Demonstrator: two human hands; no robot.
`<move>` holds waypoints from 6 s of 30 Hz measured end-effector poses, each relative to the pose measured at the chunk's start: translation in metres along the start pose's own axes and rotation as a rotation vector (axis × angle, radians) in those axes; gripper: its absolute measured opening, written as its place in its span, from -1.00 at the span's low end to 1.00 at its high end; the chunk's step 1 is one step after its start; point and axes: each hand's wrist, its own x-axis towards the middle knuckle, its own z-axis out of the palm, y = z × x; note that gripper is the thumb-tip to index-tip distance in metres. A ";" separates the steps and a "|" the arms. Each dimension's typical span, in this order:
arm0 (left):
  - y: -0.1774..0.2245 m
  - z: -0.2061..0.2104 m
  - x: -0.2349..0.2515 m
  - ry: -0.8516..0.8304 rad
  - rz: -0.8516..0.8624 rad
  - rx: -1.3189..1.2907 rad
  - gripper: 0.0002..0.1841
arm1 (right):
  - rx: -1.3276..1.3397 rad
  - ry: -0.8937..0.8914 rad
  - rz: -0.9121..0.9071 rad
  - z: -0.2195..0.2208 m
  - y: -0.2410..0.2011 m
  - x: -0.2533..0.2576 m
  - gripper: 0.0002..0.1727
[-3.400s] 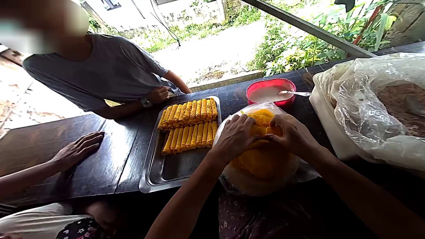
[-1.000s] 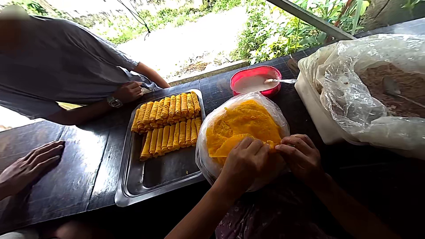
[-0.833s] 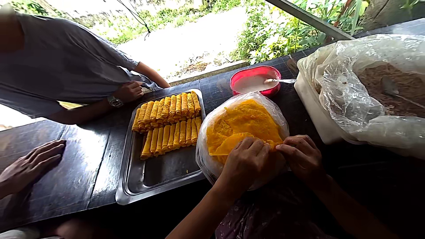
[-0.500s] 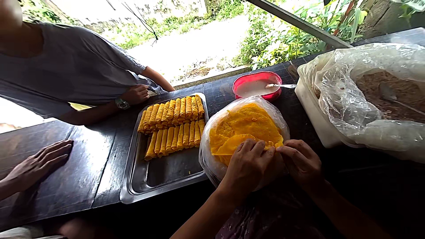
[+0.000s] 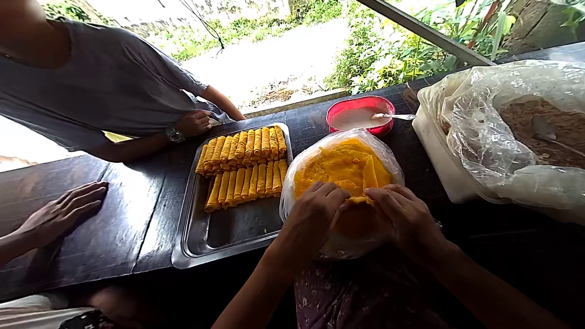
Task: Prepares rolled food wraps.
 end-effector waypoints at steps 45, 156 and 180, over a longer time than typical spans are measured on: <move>-0.014 0.001 -0.064 0.358 -0.096 0.235 -0.80 | 0.075 -0.347 -0.266 0.004 0.007 0.020 -0.47; -0.030 -0.022 0.070 -0.271 -0.363 0.126 -0.86 | 0.198 -0.042 -0.022 0.011 0.031 0.017 -0.77; -0.004 -0.019 0.083 -0.321 -0.479 -0.156 -0.72 | 0.127 -0.043 -0.057 0.009 0.027 0.016 -0.77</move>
